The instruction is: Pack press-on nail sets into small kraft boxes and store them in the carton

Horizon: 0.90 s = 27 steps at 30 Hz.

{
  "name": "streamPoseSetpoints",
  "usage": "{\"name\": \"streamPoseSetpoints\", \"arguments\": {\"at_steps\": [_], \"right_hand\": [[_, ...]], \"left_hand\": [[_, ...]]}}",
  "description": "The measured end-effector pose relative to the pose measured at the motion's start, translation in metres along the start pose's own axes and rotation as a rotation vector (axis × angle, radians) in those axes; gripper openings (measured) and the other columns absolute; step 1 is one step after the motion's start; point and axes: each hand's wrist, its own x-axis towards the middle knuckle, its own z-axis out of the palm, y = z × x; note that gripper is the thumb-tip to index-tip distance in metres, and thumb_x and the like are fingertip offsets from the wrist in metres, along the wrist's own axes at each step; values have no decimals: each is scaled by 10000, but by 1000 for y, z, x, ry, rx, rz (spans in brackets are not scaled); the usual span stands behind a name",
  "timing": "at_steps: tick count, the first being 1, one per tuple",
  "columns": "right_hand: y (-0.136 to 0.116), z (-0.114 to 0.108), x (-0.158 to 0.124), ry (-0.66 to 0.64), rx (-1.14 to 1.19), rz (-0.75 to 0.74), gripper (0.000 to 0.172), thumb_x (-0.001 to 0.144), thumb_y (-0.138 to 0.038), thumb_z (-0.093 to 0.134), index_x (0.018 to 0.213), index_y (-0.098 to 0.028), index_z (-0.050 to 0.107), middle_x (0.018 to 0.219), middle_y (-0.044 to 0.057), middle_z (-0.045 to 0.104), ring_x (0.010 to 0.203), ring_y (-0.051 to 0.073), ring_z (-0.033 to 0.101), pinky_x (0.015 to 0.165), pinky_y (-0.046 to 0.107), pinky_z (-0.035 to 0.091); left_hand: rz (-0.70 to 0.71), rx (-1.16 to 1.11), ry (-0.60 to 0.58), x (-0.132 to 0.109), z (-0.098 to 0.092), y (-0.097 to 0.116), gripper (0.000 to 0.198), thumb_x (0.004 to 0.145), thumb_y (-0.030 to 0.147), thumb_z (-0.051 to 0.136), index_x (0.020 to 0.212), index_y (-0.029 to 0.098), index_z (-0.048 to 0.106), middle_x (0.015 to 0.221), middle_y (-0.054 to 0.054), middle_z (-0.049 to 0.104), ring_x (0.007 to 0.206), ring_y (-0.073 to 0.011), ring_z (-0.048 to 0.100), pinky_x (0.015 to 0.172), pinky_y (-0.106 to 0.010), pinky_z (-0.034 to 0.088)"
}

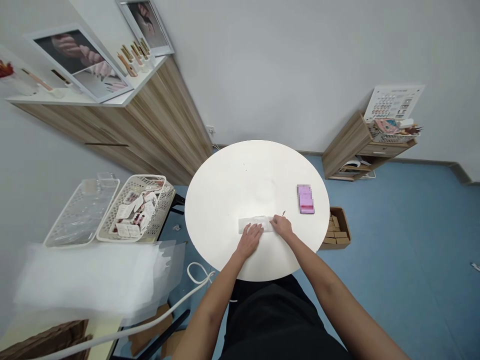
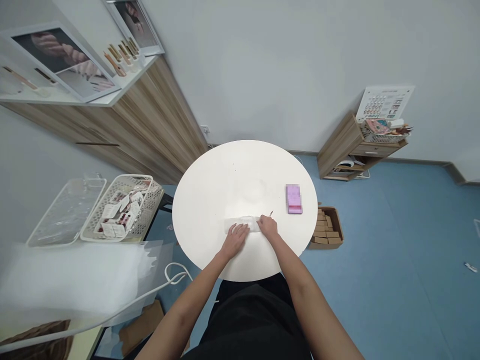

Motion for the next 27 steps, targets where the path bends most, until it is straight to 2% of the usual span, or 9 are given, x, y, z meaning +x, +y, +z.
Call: {"name": "streamPoseSetpoints", "arguments": {"at_steps": [3, 5, 7, 8, 10, 13, 16, 22, 27], "right_hand": [[1, 1, 0, 28, -16, -8, 167, 933, -314, 466, 968, -218, 598, 872, 48, 661, 777, 192, 615, 641, 267, 379], [1, 2, -5, 149, -34, -49, 201, 923, -231, 448, 1078, -203, 572, 977, 80, 650, 846, 211, 608, 712, 301, 420], [0, 4, -13, 305, -77, -180, 307, 903, -150, 425, 1188, -180, 534, 1143, 130, 610, 1011, 245, 575, 876, 374, 422], [0, 6, -18, 353, -107, -289, 353, 896, -130, 418, 1231, -173, 519, 1222, 147, 580, 1109, 262, 535, 974, 423, 380], [-1, 11, -26, 351, -169, -538, 416, 896, -143, 426, 1305, -176, 491, 1344, 149, 526, 1276, 286, 424, 1116, 512, 229], [-2, 22, -30, 269, -225, -741, 510, 898, -223, 463, 1404, -170, 416, 1467, 134, 438, 1392, 296, 303, 1167, 573, 95], [-4, 30, -25, 263, -247, -728, 540, 892, -186, 450, 1424, -112, 391, 1485, 165, 416, 1396, 284, 322, 1170, 546, 161], [-13, 25, -17, 223, -219, -686, 432, 846, -35, 406, 1250, -119, 535, 1321, 168, 571, 1220, 247, 529, 1041, 438, 402], [-5, 12, -33, 92, -98, -640, 360, 825, -83, 470, 1163, -176, 553, 1170, 88, 602, 918, 177, 622, 770, 298, 499]], "left_hand": [[-60, 21, -21, -2, 8, 3, 600, 893, 120, 368, 1484, 182, 284, 1555, -106, 324, 1457, -265, 226, 1179, -545, 143], [-122, 3, -30, -2, 11, -1, 617, 908, 152, 359, 1509, 162, 221, 1580, -114, 258, 1471, -266, 178, 1182, -529, 165], [-129, -16, -50, 0, 14, -5, 631, 909, 160, 356, 1519, 158, 194, 1584, -115, 244, 1470, -250, 187, 1180, -490, 209], [-125, -19, -59, 1, 15, -8, 637, 907, 158, 356, 1522, 160, 189, 1582, -114, 249, 1467, -242, 199, 1178, -477, 222], [-126, -8, -77, 3, 15, -11, 645, 893, 133, 358, 1519, 158, 207, 1572, -113, 273, 1458, -232, 231, 1176, -460, 232], [-138, 6, -107, 10, 13, -15, 638, 853, 73, 369, 1484, 142, 302, 1542, -126, 341, 1432, -234, 301, 1154, -441, 274], [-124, -39, -109, 18, 9, -19, 608, 814, 52, 412, 1419, 120, 400, 1485, -153, 430, 1391, -247, 381, 1110, -426, 349], [-126, -216, -62, 18, -3, -25, 583, 771, 50, 483, 1337, 182, 442, 1381, -121, 544, 1272, -236, 521, 1005, -394, 472], [-165, -346, -156, 6, -19, -21, 424, 794, 141, 522, 1209, 226, 519, 1278, -75, 564, 880, -181, 668, 753, -323, 543]]}}
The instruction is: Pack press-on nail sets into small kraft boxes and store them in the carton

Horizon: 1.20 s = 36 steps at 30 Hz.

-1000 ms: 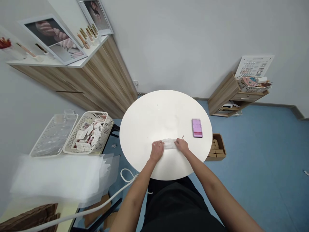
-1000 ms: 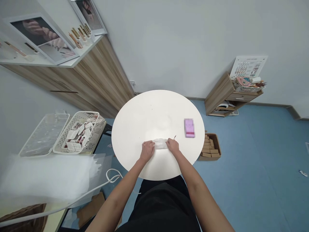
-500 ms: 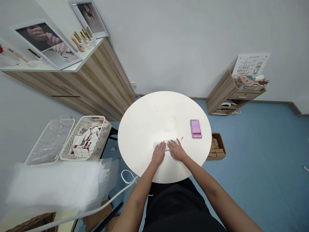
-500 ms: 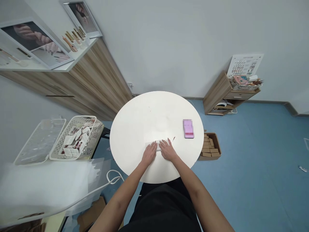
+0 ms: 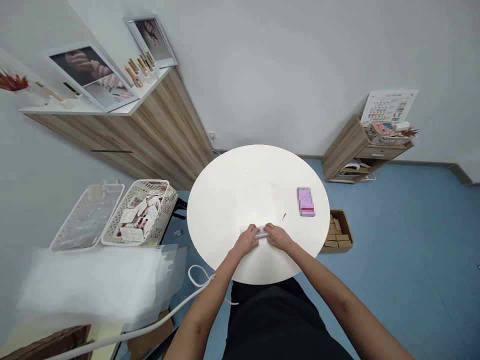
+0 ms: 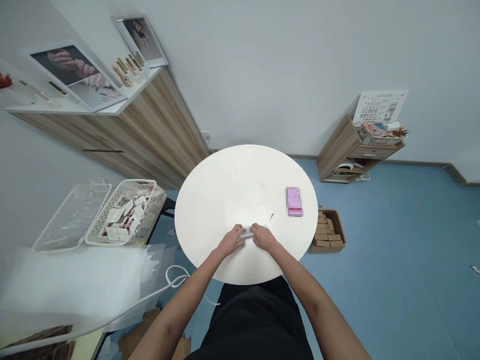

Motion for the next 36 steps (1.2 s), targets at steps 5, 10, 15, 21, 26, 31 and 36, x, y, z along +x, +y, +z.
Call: {"name": "streamPoseSetpoints", "arguments": {"at_steps": [5, 10, 15, 21, 26, 31, 36], "right_hand": [[4, -12, 5, 5, 51, 71, 276, 864, -127, 484, 1119, -202, 558, 1075, 41, 604, 825, 138, 606, 693, 245, 444], [7, -24, 32, 11, 49, 176, 279, 894, -141, 457, 1161, -218, 484, 969, 21, 643, 807, 157, 587, 662, 250, 393], [10, -23, 57, 24, -17, 209, 289, 859, -169, 488, 1147, -181, 510, 1093, 97, 605, 972, 226, 534, 781, 317, 415], [16, -10, 70, -6, -69, 236, 307, 846, -249, 515, 1138, -170, 564, 1134, 129, 552, 1035, 269, 472, 806, 364, 431], [21, -5, 63, 102, -100, 174, 414, 842, -283, 552, 1247, -200, 544, 1324, 141, 517, 1200, 312, 422, 986, 476, 368], [18, -6, 52, 104, -158, -25, 447, 895, -194, 464, 1338, -220, 508, 1410, 97, 519, 1367, 292, 335, 1150, 577, 105], [14, 9, 26, 76, -161, -104, 580, 908, -359, 479, 1440, -140, 397, 1496, 157, 410, 1397, 309, 325, 1158, 605, 80]], "left_hand": [[-56, -108, -11, 6, -20, 1, 269, 822, 198, 508, 1077, 242, 581, 1012, -23, 649, 830, -178, 639, 730, -297, 498], [-276, -168, 50, 27, -28, -4, 184, 870, 272, 477, 1037, 259, 553, 776, 33, 648, 671, -162, 611, 617, -268, 449], [-384, -81, 165, 43, -13, -8, 209, 901, 284, 455, 1065, 210, 560, 979, -55, 667, 911, -204, 621, 768, -308, 458], [-456, 26, 186, 43, 2, -14, 150, 889, 294, 475, 927, 195, 582, 883, -73, 647, 884, -239, 597, 780, -357, 442], [-401, 178, 301, 38, -1, -9, 309, 846, 248, 517, 1147, 198, 569, 1169, -135, 613, 1100, -305, 540, 892, -457, 431], [-29, 357, 234, 33, -4, -4, 706, 808, 52, 398, 1480, 228, 276, 1544, -91, 343, 1455, -276, 214, 1157, -600, 112], [46, 370, 110, 8, 6, -4, 710, 821, 176, 452, 1496, 139, 237, 1545, -164, 321, 1464, -297, 196, 1153, -652, -39]]}}
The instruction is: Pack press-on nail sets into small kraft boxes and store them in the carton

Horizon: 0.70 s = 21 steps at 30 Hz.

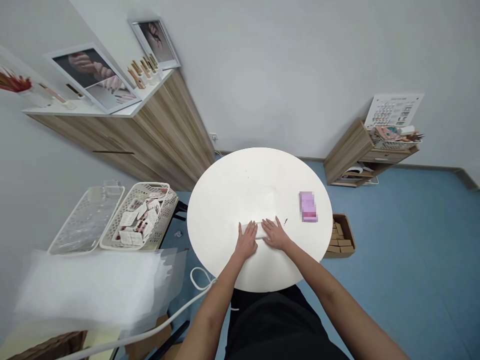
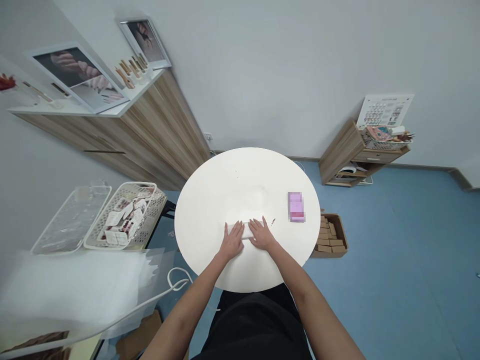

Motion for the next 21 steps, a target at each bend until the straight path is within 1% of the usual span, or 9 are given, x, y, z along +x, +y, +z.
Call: {"name": "streamPoseSetpoints", "arguments": {"at_steps": [3, 6, 8, 10, 11, 13, 16, 18, 21], "right_hand": [[-9, 9, -18, -13, -20, -68, 654, 880, -349, 528, 1454, -87, 356, 1504, 199, 380, 1403, 307, 320, 1167, 581, 122], [-17, 11, -28, -22, -12, -60, 635, 851, -264, 549, 1437, -82, 382, 1473, 211, 423, 1377, 295, 368, 1164, 546, 183], [-19, 8, -30, -52, 33, -51, 635, 826, -260, 564, 1415, -74, 415, 1453, 220, 445, 1354, 296, 404, 1158, 531, 207], [-17, 3, -30, -96, 107, -49, 634, 805, -285, 577, 1386, -64, 452, 1432, 228, 467, 1331, 299, 433, 1146, 517, 237], [-16, 0, -29, -111, 151, -43, 621, 801, -299, 578, 1370, -69, 474, 1416, 223, 486, 1316, 299, 451, 1136, 508, 259], [-12, -8, -26, -106, 242, -1, 547, 812, -312, 568, 1319, -111, 532, 1362, 187, 546, 1259, 289, 505, 1099, 481, 323], [-6, -18, -17, -30, 379, 119, 347, 878, -335, 520, 1173, -186, 626, 1191, 110, 636, 1083, 237, 596, 962, 393, 447], [-2, -23, -7, 24, 438, 202, 281, 923, -373, 483, 1072, -208, 654, 1064, 75, 646, 983, 209, 609, 868, 342, 474], [5, -23, 12, 73, 454, 322, 278, 948, -410, 463, 1008, -219, 656, 974, 51, 630, 945, 197, 595, 831, 318, 456]], "left_hand": [[21, -10, -24, -18, 4, 5, 660, 862, 238, 444, 1487, 131, 259, 1535, -174, 337, 1438, -279, 280, 1176, -616, 3], [37, -46, -44, -30, 8, 7, 624, 861, 199, 451, 1463, 128, 303, 1502, -184, 394, 1391, -259, 378, 1189, -572, 93], [54, -121, -53, -33, 9, 5, 616, 846, 192, 484, 1441, 127, 339, 1484, -187, 419, 1380, -253, 398, 1183, -545, 161], [53, -252, -83, -32, 6, -2, 598, 840, 231, 525, 1416, 155, 384, 1465, -162, 455, 1375, -247, 407, 1163, -517, 238], [31, -332, -109, -30, 3, -6, 577, 842, 264, 540, 1399, 178, 415, 1449, -140, 482, 1363, -244, 425, 1148, -496, 279], [-63, -496, -168, -24, -6, -16, 508, 849, 350, 558, 1337, 218, 504, 1393, -97, 553, 1301, -244, 499, 1095, -436, 366], [-222, -685, -209, -11, -24, -29, 411, 867, 476, 531, 1185, 239, 637, 1244, -60, 665, 1130, -245, 617, 946, -344, 464], [-277, -726, -205, -1, -33, -35, 394, 890, 529, 472, 1047, 245, 694, 1061, -36, 728, 973, -236, 658, 825, -311, 478], [-363, -664, -173, 12, -35, -38, 438, 920, 551, 399, 852, 238, 699, 800, -12, 713, 770, -210, 641, 694, -286, 443]]}}
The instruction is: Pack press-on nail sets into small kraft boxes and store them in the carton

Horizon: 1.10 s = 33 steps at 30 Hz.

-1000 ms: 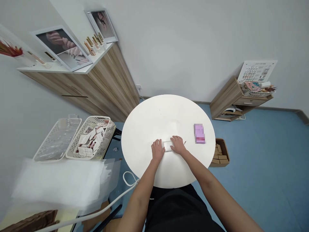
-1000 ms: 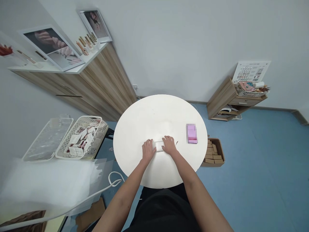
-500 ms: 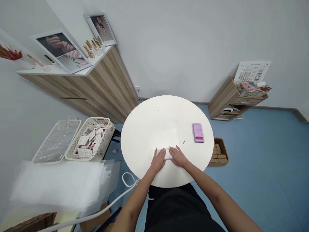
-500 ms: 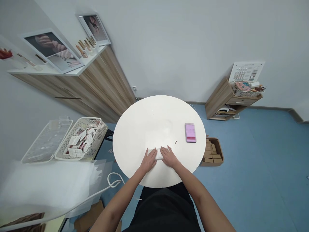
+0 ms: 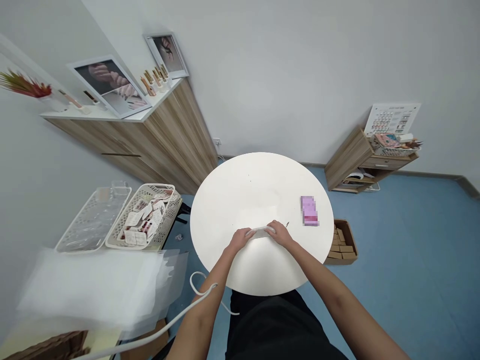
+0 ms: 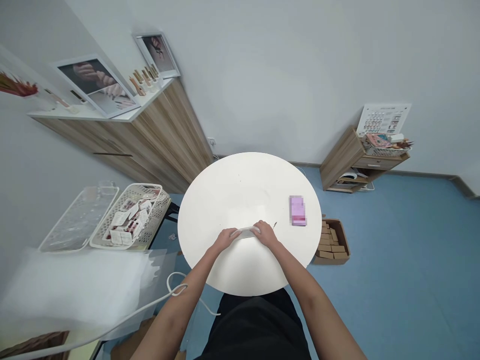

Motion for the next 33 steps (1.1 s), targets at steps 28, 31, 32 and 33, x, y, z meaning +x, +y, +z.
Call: {"name": "streamPoseSetpoints", "arguments": {"at_steps": [28, 31, 32, 33], "right_hand": [[7, 36, -34, 345, 41, 714, 591, 790, -420, 613, 1269, -116, 448, 1229, 177, 532, 1163, 321, 488, 916, 370, 410], [3, 39, -40, 328, 133, 802, 542, 789, -437, 601, 1217, -130, 475, 1172, 162, 586, 1096, 294, 556, 853, 343, 439], [2, 41, -40, 322, 162, 830, 516, 787, -443, 601, 1187, -137, 490, 1141, 154, 606, 1062, 284, 579, 829, 336, 447], [2, 42, -38, 320, 188, 858, 487, 780, -451, 603, 1148, -145, 508, 1105, 145, 626, 1027, 277, 599, 805, 330, 453]], "left_hand": [[284, 732, 186, -14, 81, 1, 717, 885, 380, 492, 1528, 271, 193, 1589, -147, 211, 1432, -352, 256, 1121, -679, -23], [250, 727, 217, -19, 93, 1, 735, 874, 415, 514, 1526, 275, 205, 1583, -143, 235, 1414, -370, 280, 1122, -679, 5], [243, 724, 223, -21, 97, 1, 741, 871, 418, 518, 1526, 272, 206, 1581, -142, 241, 1412, -373, 281, 1121, -680, 12], [238, 720, 228, -23, 99, 1, 744, 868, 417, 521, 1526, 269, 208, 1580, -141, 246, 1411, -375, 281, 1120, -681, 18]]}}
